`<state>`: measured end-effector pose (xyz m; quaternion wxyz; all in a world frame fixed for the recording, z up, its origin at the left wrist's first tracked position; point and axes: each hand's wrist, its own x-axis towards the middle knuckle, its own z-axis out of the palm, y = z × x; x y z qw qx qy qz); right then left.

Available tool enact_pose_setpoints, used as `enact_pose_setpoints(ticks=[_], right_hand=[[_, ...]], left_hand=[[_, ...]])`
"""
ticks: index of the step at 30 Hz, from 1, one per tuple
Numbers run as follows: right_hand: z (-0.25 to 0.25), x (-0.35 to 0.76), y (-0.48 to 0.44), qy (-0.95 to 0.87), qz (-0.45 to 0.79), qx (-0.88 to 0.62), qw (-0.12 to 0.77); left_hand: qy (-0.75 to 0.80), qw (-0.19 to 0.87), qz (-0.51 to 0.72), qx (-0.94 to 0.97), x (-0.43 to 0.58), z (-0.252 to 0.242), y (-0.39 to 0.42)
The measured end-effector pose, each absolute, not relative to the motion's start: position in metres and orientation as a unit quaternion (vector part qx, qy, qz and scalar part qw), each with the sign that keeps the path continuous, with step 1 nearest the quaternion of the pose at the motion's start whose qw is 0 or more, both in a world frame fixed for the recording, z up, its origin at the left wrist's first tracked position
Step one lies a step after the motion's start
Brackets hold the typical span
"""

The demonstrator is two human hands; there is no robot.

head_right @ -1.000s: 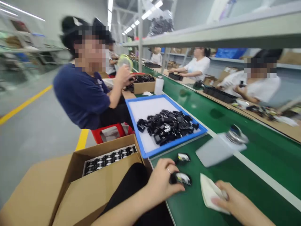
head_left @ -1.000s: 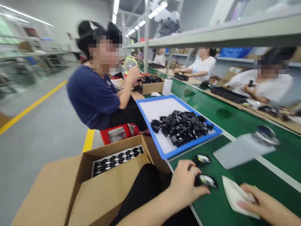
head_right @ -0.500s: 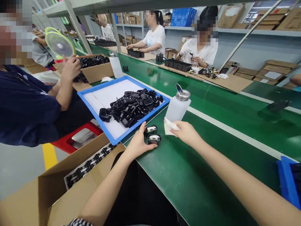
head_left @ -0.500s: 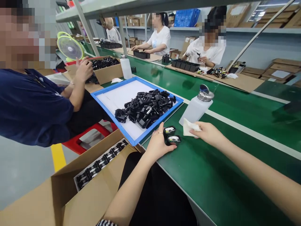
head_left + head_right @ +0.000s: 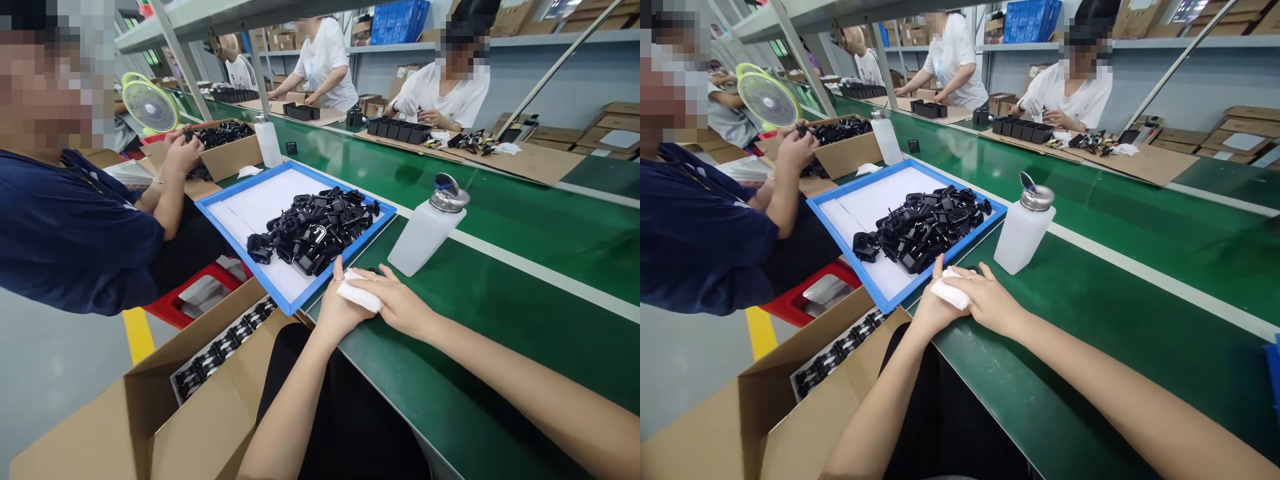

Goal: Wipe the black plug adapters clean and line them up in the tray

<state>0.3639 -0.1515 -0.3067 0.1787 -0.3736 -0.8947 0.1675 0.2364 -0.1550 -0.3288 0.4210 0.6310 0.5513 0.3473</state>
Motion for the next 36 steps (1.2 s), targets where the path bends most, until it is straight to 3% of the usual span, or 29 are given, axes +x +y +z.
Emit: enact_pose_setpoints(ticks=[3,11,17,20,24,28,32,36], right_hand=[[-0.296,0.386,-0.151,-0.887,0.190,-0.384,0.175],[-0.276,0.408,-0.151,-0.706,0.192,-0.635,0.247],[-0.318,0.381,-0.198,-0.871,0.066,-0.425,0.238],[-0.315,0.382,-0.208,-0.910,0.078,-0.347,0.214],[-0.287,0.387,-0.192,-0.823,0.148,-0.492,0.242],[-0.274,0.376,-0.161,-0.757,0.101,-0.598,0.244],[-0.292,0.355,-0.150,-0.833,0.070,-0.518,0.183],[-0.308,0.357,-0.161,-0.899,0.084,-0.386,0.191]], left_hand=[[0.565,0.418,0.332,0.629,0.236,-0.330,-0.155],[0.581,0.386,0.331,0.636,0.238,-0.335,-0.153],[0.567,0.383,0.334,0.648,0.237,-0.335,-0.154],[0.579,0.376,0.323,0.648,0.237,-0.333,-0.155],[0.571,0.380,0.324,0.652,0.237,-0.333,-0.154],[0.566,0.389,0.336,0.645,0.237,-0.335,-0.153],[0.554,0.381,0.347,0.654,0.236,-0.337,-0.154],[0.553,0.386,0.339,0.656,0.235,-0.335,-0.155]])
